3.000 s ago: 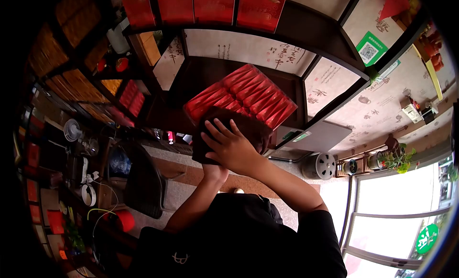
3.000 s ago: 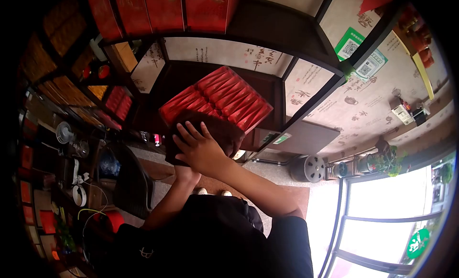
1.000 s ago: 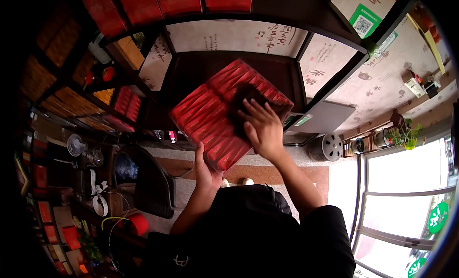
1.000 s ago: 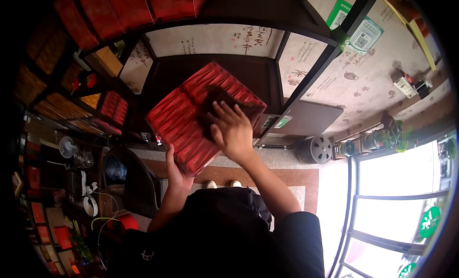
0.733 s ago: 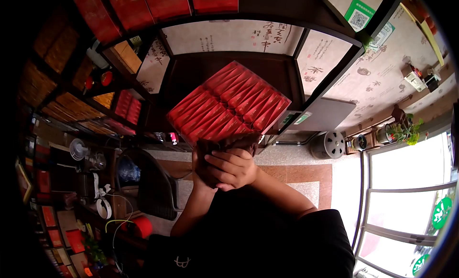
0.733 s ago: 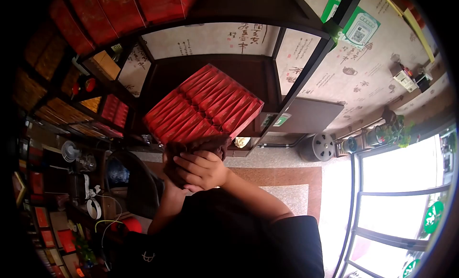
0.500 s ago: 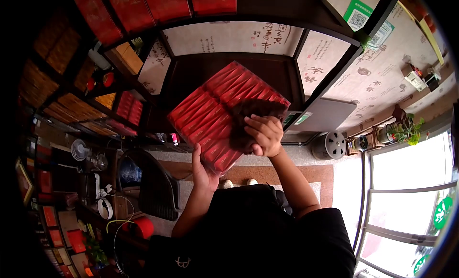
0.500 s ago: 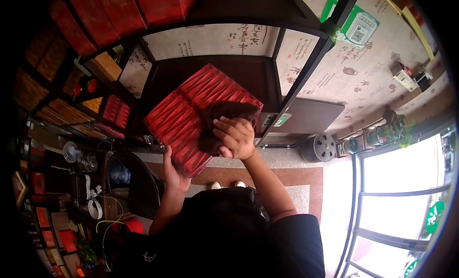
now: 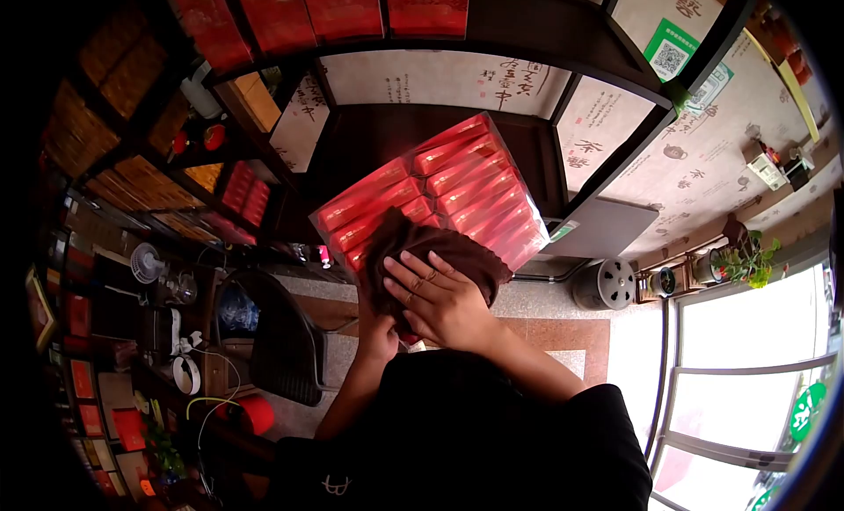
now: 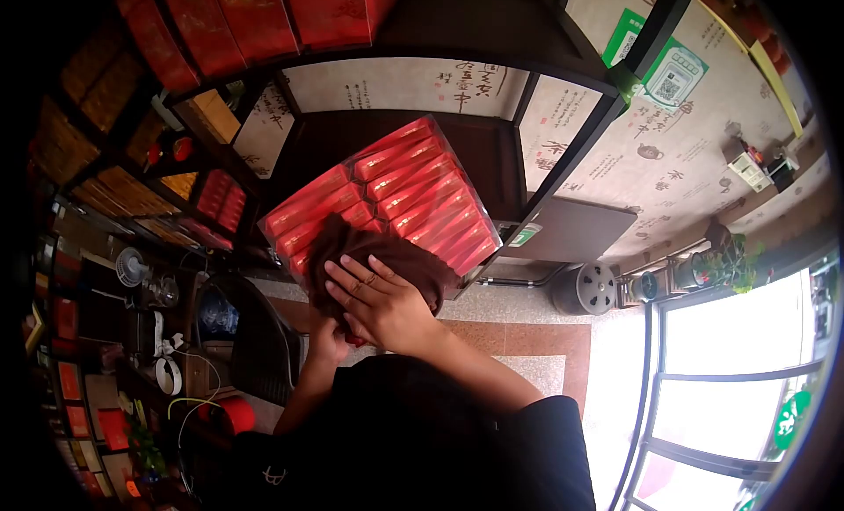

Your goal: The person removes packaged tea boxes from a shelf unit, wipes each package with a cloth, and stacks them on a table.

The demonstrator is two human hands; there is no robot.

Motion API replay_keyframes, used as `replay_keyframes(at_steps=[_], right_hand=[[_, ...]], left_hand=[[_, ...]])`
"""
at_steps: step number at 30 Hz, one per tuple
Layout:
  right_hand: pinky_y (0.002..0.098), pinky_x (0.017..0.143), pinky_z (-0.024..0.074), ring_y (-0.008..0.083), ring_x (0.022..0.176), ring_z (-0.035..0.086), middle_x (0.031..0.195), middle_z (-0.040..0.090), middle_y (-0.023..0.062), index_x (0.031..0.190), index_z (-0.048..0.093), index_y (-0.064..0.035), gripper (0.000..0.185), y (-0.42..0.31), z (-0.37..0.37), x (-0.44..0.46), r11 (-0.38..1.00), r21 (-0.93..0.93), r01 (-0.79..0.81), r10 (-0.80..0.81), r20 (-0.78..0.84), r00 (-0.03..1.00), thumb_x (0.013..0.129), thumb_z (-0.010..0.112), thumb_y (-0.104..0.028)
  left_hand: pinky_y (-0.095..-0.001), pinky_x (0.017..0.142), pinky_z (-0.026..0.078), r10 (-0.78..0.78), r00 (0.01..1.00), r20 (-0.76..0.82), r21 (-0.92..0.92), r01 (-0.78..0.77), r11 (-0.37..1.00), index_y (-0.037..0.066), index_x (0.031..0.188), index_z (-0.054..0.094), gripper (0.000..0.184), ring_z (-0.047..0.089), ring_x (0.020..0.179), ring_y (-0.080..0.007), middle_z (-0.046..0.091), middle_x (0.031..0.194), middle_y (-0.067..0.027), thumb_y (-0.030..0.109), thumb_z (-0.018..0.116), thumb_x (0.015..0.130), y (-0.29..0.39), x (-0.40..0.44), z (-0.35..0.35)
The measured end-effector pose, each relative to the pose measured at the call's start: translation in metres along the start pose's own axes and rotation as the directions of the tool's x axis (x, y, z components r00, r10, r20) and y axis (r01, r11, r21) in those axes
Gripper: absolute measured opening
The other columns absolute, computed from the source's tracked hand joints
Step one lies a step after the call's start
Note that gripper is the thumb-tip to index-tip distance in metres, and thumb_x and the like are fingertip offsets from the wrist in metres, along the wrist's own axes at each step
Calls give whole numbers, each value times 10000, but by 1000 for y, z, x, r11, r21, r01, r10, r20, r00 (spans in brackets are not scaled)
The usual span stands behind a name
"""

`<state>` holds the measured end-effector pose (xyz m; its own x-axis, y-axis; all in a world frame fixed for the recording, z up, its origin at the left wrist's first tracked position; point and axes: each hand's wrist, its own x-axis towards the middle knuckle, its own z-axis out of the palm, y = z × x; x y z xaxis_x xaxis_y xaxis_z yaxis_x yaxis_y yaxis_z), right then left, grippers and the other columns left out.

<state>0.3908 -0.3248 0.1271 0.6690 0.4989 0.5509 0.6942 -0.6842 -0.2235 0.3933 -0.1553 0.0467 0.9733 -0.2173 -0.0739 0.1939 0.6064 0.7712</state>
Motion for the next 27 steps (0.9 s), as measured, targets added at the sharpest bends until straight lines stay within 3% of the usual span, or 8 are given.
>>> replay_keyframes(at_steps=[3,7,8,11,14,19,23,27], right_hand=[[465,1081,349,310,1368,415,1535,370,123,1406,504,-121,585,9,-10,15,998,-30,-47,45,-49,998,883,597,-367],[544,1080,304,331,1320,446,1495,409,151,1380,519,-111,625,32,-36,41,981,-101,-164,113,-386,916,897,523,-508],[563,1110,228,398,1265,478,1337,543,191,1245,603,-59,637,31,-42,48,988,-96,-122,71,-422,904,938,417,-585],[462,999,423,235,1009,647,1053,680,73,1022,690,-83,541,-1,-52,66,989,-106,100,-133,-383,914,881,520,-577],[347,873,501,207,960,673,1079,683,74,1011,692,-81,431,-34,-53,78,980,-111,167,-199,-434,879,832,630,-467],[348,786,514,223,922,684,1057,694,71,990,693,-75,377,-6,-66,83,980,-36,196,-194,-414,889,812,674,-406],[377,717,502,277,794,674,881,708,87,875,680,-54,240,48,-84,72,996,-83,-16,-13,-332,943,833,663,-290],[398,565,455,317,594,598,644,606,103,669,595,-57,287,97,-84,54,961,-92,-261,181,-505,844,878,669,-239]], left_hand=[[-386,1085,391,135,987,87,114,-145,983,55,1503,151,1052,430,1318,-231,381,1440,-120,188,799,685,7,-3,2],[-389,1064,388,153,943,296,334,-252,908,-8,1461,177,989,453,1277,-242,409,1377,-151,200,800,721,27,-15,10],[-391,1063,390,163,927,338,356,-286,890,-6,1457,183,970,462,1269,-245,421,1364,-149,192,793,730,27,-17,9],[-395,1049,404,200,896,396,338,-344,876,-12,1431,248,892,487,1247,-242,450,1339,-144,163,787,741,20,-19,2],[-382,1039,408,257,787,561,560,-589,583,-25,1394,320,824,500,1232,-231,466,1325,-144,157,788,741,18,-21,-5],[-375,1013,431,281,916,286,438,-386,812,-34,1370,357,844,516,1219,-235,505,1297,-131,194,796,686,17,-34,0],[-391,1006,450,288,925,249,373,-366,852,-11,1377,344,892,529,1199,-234,524,1281,-124,156,800,629,28,-36,6],[-397,994,463,226,953,202,265,-275,924,-7,1388,320,891,538,1184,-233,519,1290,-131,152,798,654,28,-36,2]])
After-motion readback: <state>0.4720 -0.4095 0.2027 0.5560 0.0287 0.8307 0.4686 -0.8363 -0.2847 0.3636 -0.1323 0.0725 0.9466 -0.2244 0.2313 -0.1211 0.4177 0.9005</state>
